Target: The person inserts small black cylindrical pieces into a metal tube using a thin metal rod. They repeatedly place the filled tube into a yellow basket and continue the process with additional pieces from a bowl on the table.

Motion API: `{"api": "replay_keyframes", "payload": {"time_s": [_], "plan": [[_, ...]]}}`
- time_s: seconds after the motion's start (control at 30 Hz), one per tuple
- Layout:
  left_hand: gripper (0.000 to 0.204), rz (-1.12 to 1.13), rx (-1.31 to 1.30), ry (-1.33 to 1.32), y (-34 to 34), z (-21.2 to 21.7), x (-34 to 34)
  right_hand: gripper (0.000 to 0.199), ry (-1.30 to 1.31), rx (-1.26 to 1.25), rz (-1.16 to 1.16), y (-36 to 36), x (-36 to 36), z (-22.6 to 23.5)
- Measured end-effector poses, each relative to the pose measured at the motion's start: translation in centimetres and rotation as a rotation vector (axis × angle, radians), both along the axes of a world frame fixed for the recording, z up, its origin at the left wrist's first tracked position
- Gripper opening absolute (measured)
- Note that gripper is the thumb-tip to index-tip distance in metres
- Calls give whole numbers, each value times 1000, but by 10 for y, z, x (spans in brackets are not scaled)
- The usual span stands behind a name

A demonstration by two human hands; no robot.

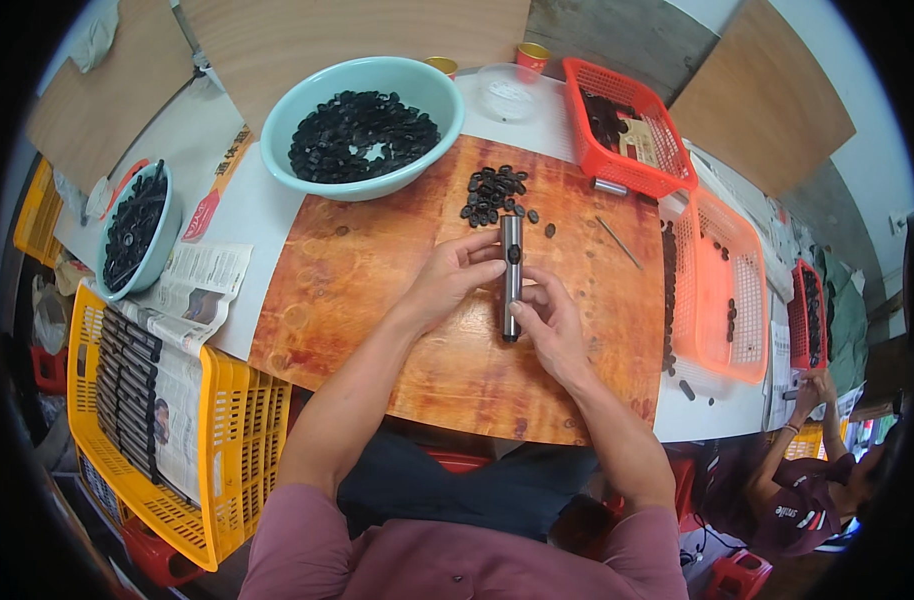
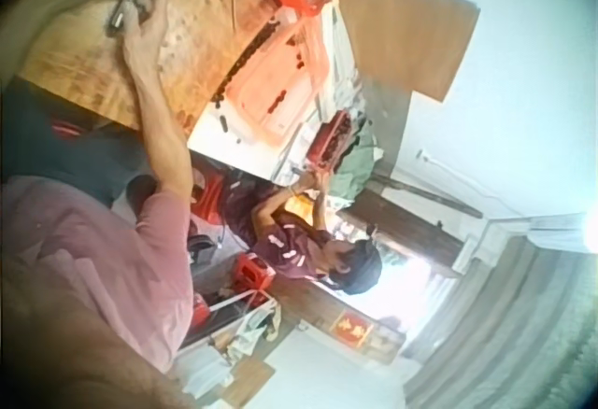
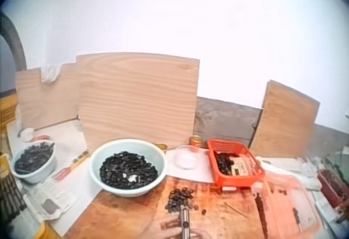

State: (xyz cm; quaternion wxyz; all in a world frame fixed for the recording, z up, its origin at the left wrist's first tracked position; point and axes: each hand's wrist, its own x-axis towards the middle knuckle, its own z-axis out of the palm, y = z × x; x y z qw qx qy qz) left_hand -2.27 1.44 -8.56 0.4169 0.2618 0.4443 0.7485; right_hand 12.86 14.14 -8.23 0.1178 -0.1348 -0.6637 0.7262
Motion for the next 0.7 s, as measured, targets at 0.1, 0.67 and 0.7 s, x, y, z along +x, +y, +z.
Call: {"api": "replay_keyframes", "payload": {"time_s": [0.1, 0.67, 0.7], "plan": [[52, -4, -21, -6, 0, 0, 2, 46, 7, 11, -22, -1, 0, -3], [54, -13, -38, -28, 0, 1, 2, 42, -5, -10, 18, 3, 1, 5], [54, -11, -45, -25, 0, 3, 2, 43, -4, -3, 15, 3, 1, 5]]}}
